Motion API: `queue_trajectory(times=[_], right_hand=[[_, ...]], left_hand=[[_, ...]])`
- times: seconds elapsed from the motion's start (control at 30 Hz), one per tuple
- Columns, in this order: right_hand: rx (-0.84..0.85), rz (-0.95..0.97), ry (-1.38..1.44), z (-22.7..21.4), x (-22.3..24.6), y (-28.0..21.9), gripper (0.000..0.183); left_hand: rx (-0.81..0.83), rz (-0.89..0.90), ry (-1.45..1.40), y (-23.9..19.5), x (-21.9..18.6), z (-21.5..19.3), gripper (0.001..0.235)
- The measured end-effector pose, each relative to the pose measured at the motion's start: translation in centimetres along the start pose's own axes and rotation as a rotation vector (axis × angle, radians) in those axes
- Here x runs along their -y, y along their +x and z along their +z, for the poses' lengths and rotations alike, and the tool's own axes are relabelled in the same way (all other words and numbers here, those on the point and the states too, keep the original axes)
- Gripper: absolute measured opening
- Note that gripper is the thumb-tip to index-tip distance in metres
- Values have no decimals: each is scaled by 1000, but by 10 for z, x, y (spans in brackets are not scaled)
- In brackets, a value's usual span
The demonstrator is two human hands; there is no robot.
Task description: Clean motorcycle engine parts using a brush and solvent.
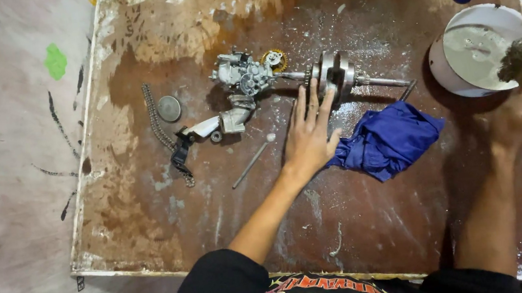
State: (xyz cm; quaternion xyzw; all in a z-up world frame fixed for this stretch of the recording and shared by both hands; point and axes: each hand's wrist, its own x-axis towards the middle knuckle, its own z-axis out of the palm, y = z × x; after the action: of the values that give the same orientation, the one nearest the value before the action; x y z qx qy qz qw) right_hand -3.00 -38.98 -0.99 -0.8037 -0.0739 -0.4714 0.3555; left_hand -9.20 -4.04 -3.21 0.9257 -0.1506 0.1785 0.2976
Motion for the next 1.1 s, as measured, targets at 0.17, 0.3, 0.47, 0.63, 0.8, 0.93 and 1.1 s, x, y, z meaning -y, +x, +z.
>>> queue_trajectory(times=[0.17,0.3,0.47,0.63,0.8,0.93,1.1], right_hand=[[41,-31,-3,-1,23,-3,35],[139,-67,64,10,46,-10,28],[266,53,27,11,82,-1,24],[138,87,205,3,60,-3,28],[62,110,107,1,36,-14,28],[54,97,79,14,46,-24,29],[200,363,299,36,112,-22,29]], left_hand=[[-10,-42,47,6,3,13,83],[-97,-31,82,30,-3,-4,63],[-109,-111,100,113,30,-3,45],[135,-172,-172,155,60,27,63],[124,-162,-140,131,56,28,58],[16,5,-125,109,53,33,59],[-99,164,-86,91,40,13,67]])
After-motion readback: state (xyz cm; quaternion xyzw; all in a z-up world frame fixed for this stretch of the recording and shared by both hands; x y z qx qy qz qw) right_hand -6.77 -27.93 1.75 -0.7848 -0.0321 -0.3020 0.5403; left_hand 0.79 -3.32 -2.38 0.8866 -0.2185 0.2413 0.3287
